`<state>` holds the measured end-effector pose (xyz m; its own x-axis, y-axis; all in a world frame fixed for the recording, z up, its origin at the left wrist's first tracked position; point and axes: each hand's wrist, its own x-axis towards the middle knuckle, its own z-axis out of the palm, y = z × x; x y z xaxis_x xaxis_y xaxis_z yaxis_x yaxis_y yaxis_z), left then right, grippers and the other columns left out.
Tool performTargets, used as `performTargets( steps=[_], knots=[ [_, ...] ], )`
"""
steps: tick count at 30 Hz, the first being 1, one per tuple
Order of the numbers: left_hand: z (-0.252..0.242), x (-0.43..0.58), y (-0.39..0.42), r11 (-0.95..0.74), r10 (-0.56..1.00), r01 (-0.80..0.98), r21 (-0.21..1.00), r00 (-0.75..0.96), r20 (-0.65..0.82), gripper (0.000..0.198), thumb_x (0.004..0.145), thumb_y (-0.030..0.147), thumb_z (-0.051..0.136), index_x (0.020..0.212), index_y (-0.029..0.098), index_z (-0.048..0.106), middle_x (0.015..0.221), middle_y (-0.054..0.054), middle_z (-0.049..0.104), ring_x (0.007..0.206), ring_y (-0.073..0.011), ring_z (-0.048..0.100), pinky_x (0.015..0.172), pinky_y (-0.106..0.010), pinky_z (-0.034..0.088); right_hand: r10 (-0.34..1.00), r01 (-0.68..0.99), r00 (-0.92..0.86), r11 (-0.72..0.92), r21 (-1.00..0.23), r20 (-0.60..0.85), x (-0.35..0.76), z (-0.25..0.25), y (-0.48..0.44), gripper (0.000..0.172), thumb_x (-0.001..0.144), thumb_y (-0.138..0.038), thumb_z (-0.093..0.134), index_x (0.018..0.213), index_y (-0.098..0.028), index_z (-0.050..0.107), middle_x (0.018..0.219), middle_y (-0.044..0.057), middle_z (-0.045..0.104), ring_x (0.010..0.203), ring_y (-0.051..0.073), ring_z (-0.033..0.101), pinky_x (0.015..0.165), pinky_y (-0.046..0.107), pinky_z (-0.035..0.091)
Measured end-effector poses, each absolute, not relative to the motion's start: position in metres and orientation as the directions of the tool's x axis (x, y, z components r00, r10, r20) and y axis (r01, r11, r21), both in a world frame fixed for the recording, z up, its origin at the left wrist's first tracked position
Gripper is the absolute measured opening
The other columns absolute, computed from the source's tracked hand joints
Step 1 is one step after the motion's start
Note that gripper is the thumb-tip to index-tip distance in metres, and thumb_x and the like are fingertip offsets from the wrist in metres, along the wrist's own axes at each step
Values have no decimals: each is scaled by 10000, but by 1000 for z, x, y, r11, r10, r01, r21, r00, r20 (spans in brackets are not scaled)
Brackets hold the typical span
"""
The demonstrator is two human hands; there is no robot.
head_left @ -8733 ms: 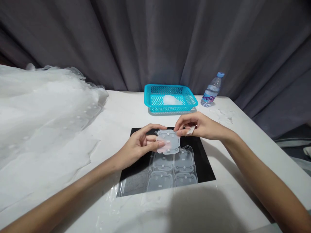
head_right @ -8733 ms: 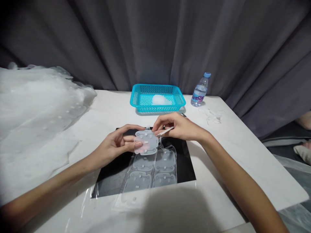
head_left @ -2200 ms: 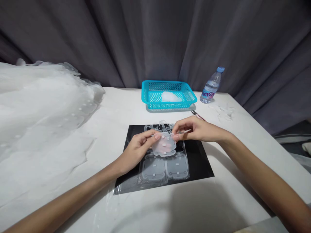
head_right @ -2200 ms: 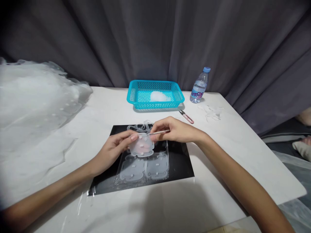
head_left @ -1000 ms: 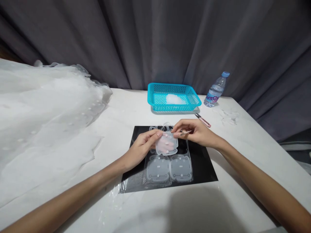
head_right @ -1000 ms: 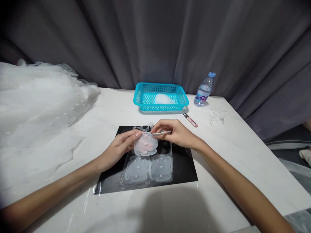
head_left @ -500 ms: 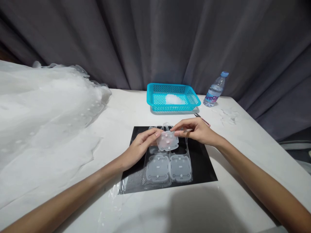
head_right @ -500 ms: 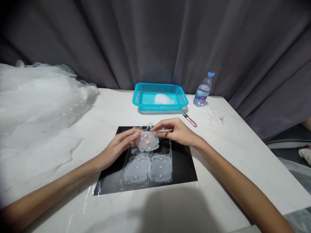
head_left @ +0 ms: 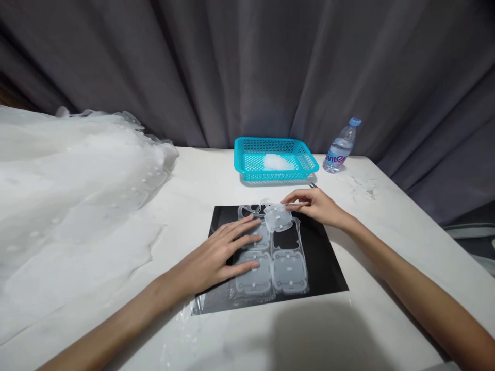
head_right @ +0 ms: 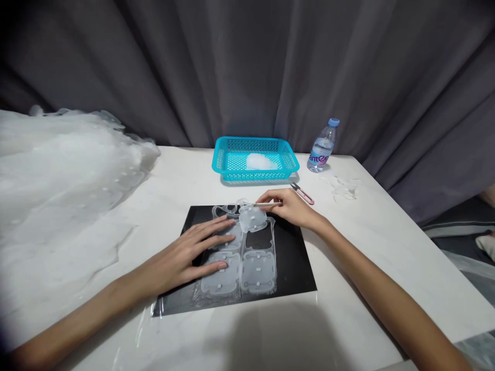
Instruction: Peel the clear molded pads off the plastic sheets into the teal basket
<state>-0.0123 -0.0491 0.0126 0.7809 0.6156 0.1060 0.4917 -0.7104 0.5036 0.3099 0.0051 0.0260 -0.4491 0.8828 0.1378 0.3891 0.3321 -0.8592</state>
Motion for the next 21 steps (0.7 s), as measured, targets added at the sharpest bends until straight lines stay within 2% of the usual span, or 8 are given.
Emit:
performTargets(
  steps=[3,6,11,14,17,21],
  knots=[
    [10,-12,-49,-725,618,496,478,775,133,478,1035,494,607,1483,328,592,1724,-51,352,1568,-334,364,1255,-547,363,873,425,-454,390,-817,180,311,27,5,177,926,-293,673,992,-165,776,1015,66,786,909,205,695,747,301,495],
    [8,-13,-49,-731,627,526,435,770,122,493,1020,545,607,1452,307,614,1735,-69,324,1541,-347,406,1231,-552,394,871,404,-453,390,-827,189,309,30,3,176,927,-300,666,988,-165,761,1010,62,771,912,200,681,743,294,494],
    [2,-16,-46,-724,649,559,405,750,125,530,968,608,649,1398,299,647,1722,-79,353,1508,-371,449,1212,-570,414,894,316,-399,341,-885,202,307,38,6,226,893,-384,726,955,-167,733,980,57,756,897,196,688,804,315,524],
    [1,-17,-46,-725,648,556,407,750,132,559,952,626,659,1406,299,646,1711,-89,374,1504,-383,454,1216,-593,402,903,308,-342,368,-877,259,306,46,25,247,885,-401,726,958,-165,712,898,43,743,843,186,683,799,319,521],
    [3,-17,-48,-724,653,561,402,745,136,565,959,623,650,1424,302,640,1704,-92,385,1498,-387,464,1214,-599,405,912,438,-246,407,-801,328,301,59,61,239,895,-379,683,975,-154,694,857,44,730,807,184,670,762,315,514],
    [6,-18,-51,-720,664,575,389,734,145,572,965,618,645,1451,316,623,1694,-83,405,1492,-389,472,1211,-605,412,915,616,-138,379,-691,379,295,74,110,175,912,-302,623,972,-156,698,898,75,730,870,226,674,786,339,499]
  ],
)
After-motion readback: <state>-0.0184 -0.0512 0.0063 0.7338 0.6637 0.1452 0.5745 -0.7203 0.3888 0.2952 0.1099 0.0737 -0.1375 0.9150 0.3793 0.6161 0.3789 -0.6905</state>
